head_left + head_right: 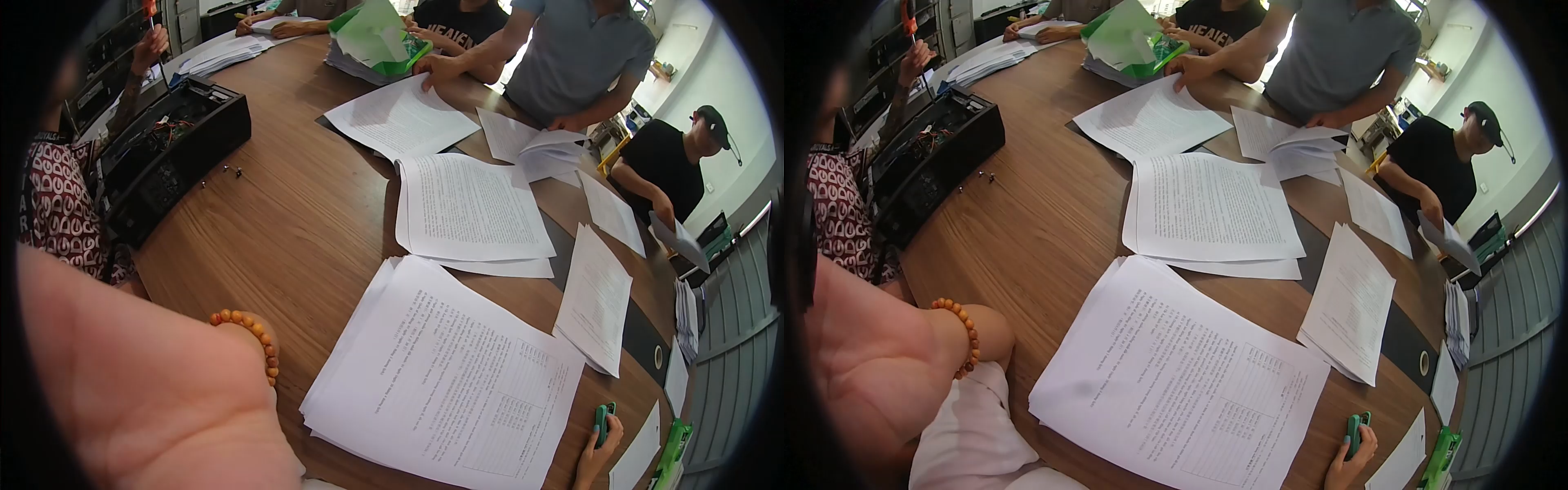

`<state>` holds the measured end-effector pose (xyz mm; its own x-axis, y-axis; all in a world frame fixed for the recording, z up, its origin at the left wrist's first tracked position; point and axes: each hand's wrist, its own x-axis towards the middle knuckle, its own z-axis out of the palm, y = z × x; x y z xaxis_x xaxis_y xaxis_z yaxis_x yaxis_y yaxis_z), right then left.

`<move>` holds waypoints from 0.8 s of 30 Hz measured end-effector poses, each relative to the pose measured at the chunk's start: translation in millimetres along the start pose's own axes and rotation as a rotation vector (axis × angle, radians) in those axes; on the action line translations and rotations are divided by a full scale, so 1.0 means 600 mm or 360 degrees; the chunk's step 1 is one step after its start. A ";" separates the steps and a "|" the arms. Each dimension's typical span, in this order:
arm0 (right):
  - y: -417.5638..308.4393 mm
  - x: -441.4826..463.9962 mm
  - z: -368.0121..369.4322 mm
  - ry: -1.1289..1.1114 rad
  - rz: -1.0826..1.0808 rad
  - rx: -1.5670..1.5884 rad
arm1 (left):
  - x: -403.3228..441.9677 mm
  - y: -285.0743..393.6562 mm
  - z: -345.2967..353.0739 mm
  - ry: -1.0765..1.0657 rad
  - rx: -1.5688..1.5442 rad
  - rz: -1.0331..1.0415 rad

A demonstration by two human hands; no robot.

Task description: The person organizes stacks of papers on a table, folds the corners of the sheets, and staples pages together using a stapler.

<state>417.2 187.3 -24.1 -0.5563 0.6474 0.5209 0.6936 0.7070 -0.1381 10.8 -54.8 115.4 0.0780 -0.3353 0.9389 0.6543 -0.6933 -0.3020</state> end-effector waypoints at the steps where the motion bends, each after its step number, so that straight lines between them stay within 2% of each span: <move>1: 0.000 -0.001 0.000 -0.0003 0.0005 -0.0004 | 0.000 -0.001 0.000 0.0004 -0.0005 -0.0005; 9: -0.004 0.000 0.000 -0.0016 0.0063 -0.0017 | -0.002 -0.001 0.001 -0.0010 -0.0006 -0.0016; 12: 0.000 -0.002 0.005 0.0082 0.0008 0.0028 | -0.001 0.000 0.001 -0.0016 -0.0006 -0.0020; 14: 0.017 -0.016 0.010 -0.0084 0.0183 0.0014 | -0.001 0.000 0.001 -0.0016 -0.0003 -0.0022; 24: 0.013 -0.015 0.009 -0.0081 0.0192 0.0005 | 0.003 0.000 0.002 -0.0026 -0.0006 -0.0027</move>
<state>425.1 188.5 -34.6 -0.4914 0.7413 0.4571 0.7553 0.6241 -0.2001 12.1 -54.6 117.4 0.0790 -0.3130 0.9465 0.6527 -0.7013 -0.2864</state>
